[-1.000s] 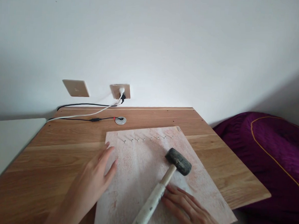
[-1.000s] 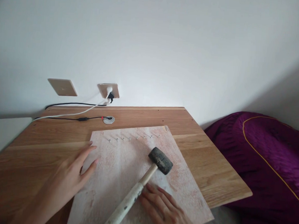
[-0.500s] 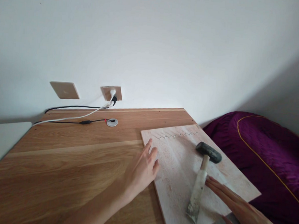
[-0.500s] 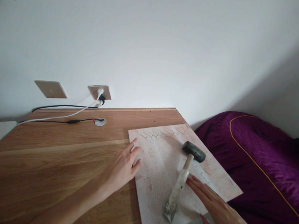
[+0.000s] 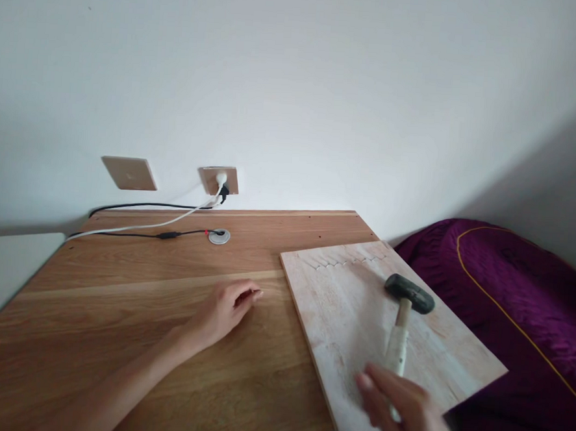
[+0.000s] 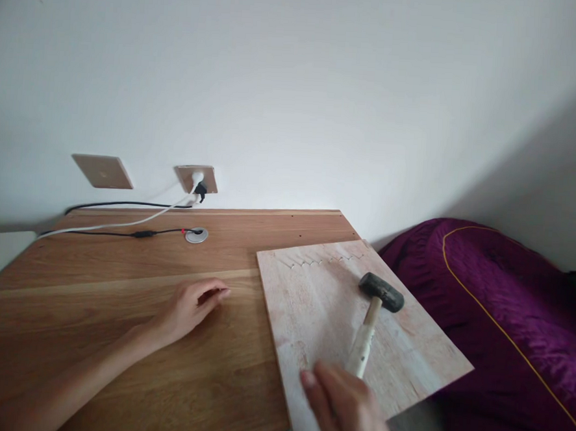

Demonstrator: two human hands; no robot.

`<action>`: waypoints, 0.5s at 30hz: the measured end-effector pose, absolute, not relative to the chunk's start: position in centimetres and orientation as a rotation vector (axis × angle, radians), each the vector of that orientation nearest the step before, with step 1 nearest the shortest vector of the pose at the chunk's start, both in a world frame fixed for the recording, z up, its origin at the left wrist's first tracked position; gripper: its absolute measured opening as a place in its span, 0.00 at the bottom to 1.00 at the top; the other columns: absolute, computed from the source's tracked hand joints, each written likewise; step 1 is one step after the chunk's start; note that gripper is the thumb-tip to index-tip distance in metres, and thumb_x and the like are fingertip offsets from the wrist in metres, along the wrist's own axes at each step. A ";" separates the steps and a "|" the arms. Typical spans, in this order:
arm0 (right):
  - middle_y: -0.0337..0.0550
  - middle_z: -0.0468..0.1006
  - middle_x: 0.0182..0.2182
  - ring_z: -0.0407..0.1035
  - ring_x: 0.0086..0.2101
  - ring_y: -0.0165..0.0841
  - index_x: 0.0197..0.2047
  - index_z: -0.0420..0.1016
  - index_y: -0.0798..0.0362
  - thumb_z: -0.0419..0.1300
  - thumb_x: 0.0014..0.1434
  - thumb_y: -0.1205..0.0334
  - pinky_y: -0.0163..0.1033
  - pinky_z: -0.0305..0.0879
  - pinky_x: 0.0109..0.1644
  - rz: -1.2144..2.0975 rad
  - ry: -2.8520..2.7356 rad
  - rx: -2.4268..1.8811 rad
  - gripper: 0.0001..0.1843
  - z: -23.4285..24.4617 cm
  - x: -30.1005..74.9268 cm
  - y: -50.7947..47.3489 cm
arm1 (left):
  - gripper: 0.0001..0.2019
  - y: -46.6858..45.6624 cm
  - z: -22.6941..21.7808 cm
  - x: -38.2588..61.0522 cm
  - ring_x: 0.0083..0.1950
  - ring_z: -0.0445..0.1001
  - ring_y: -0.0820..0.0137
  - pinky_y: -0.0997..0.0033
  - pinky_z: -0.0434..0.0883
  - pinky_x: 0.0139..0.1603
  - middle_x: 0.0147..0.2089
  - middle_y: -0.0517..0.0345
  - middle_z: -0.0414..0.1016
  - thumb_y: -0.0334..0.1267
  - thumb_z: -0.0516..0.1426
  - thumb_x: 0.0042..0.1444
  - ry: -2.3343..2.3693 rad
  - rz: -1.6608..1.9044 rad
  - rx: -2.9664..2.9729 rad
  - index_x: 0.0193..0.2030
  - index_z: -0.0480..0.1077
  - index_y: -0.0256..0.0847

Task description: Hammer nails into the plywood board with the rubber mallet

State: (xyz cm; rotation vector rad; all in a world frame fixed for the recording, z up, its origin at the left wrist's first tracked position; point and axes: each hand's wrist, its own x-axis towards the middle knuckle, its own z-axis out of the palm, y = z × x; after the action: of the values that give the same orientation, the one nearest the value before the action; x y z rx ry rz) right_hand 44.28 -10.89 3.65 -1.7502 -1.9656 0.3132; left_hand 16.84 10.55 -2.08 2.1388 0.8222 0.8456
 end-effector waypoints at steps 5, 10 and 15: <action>0.42 0.80 0.32 0.79 0.28 0.35 0.43 0.70 0.49 0.47 0.75 0.67 0.34 0.69 0.26 0.176 -2.164 -1.419 0.12 0.2 32.1 -5.6 | 0.14 11.0 -2.3 16.5 0.44 0.83 0.65 0.64 0.78 0.50 0.48 0.48 0.84 0.38 0.60 0.62 0.816 0.898 1.725 0.53 0.75 0.39; 0.38 0.79 0.30 0.77 0.25 0.34 0.39 0.67 0.47 0.54 0.73 0.62 0.35 0.66 0.29 0.275 -2.072 -1.502 0.08 -2.2 28.4 -4.5 | 0.16 12.1 -2.3 15.9 0.41 0.81 0.65 0.62 0.77 0.47 0.43 0.50 0.83 0.43 0.65 0.57 0.818 0.885 1.382 0.49 0.76 0.38; 0.38 0.78 0.29 0.75 0.27 0.33 0.36 0.65 0.47 0.51 0.74 0.66 0.35 0.62 0.32 0.261 -2.132 -1.446 0.12 -2.7 27.9 -4.5 | 0.16 12.1 -1.9 15.6 0.42 0.80 0.66 0.63 0.75 0.48 0.43 0.50 0.83 0.45 0.65 0.59 0.783 0.918 1.286 0.49 0.76 0.37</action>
State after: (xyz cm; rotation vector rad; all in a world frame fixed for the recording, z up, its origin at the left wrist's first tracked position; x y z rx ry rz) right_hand 27.91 -4.48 -2.66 -1.4459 -2.1318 0.2608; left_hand 15.60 12.10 -1.91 1.2855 0.7831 0.9175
